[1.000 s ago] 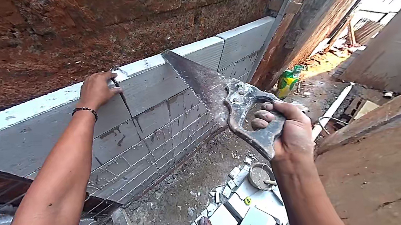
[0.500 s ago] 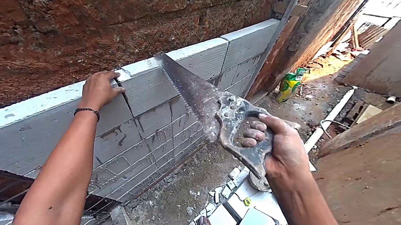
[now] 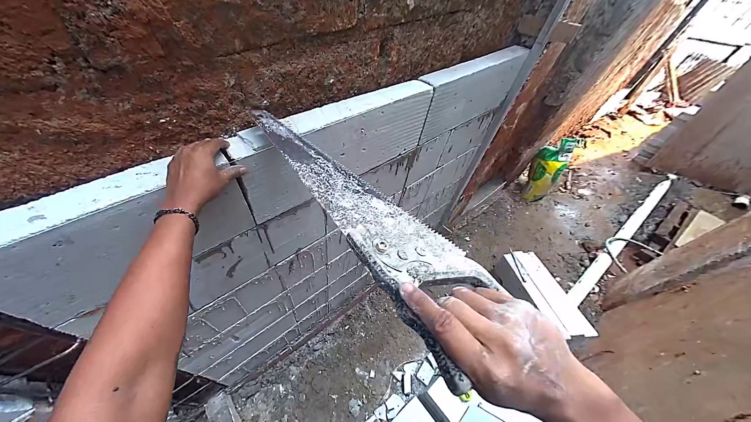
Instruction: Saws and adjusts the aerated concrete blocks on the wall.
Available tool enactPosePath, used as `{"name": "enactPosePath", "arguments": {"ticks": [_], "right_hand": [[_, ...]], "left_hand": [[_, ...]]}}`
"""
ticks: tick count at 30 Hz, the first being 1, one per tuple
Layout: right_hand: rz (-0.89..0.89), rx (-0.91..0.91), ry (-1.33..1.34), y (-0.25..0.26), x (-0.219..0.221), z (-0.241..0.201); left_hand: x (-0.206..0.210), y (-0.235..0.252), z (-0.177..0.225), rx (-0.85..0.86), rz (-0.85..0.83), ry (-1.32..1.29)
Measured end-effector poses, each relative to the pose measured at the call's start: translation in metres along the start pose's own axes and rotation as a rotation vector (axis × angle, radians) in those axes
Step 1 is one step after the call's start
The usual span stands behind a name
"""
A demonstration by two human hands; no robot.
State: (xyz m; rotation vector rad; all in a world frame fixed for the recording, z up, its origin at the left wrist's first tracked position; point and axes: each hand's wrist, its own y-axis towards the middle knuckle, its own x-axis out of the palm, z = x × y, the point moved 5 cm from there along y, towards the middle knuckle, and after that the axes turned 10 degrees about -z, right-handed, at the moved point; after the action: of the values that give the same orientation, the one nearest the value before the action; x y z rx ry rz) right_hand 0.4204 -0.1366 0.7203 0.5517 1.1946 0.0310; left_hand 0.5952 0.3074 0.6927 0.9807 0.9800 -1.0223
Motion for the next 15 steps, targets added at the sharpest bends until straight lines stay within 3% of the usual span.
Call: {"name": "enactPosePath", "arguments": {"ticks": [7,15], "right_hand": [[-0.037,-0.052,0.036,0.001,0.016,-0.03],[-0.068,-0.045,0.114,0.002,-0.005,-0.014]], "left_hand": [[-0.002,0.001,-0.006,-0.032,0.047,-0.023],[0.005,0.004,-0.003,0.024,0.023,0.034]]}}
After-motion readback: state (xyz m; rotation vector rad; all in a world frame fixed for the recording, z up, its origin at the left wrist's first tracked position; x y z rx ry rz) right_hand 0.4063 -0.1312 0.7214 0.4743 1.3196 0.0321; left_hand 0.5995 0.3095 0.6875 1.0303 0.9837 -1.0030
